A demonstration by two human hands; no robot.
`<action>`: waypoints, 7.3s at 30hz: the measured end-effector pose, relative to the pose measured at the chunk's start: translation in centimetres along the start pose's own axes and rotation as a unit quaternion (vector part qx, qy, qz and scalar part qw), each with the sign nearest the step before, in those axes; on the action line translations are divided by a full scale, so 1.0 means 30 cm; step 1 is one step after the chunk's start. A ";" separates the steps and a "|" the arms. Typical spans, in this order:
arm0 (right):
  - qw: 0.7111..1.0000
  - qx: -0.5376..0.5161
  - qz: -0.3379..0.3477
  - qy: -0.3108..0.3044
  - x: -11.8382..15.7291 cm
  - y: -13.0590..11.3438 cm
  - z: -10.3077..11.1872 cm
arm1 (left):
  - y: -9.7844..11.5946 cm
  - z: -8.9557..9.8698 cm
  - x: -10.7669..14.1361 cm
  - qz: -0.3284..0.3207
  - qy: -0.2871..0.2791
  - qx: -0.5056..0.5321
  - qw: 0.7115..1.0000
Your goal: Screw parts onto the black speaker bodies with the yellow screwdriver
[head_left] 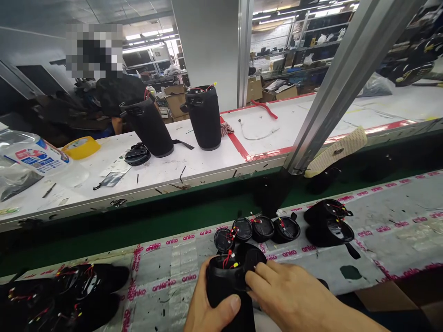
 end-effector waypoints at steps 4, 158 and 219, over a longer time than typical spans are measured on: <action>1.000 -0.010 -0.005 0.006 0.006 -0.003 0.003 | 0.000 0.016 0.004 -0.001 0.009 -0.025 1.000; 0.972 -0.209 -0.082 -0.070 0.028 0.042 0.034 | -0.103 0.084 0.028 0.096 0.049 0.161 0.981; 0.992 0.025 0.020 -0.123 -0.034 0.000 -0.030 | -0.064 0.120 0.023 0.000 0.100 -0.180 0.979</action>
Point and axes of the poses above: each hand's wrist, its own x-axis away from the middle knuckle, its own z-axis out of the back of the hand, y = z × x, the point moved 6 cm from there along -x, towards the middle knuckle, and after that the axes turned 3 degrees about -y, right-handed, at the moved point
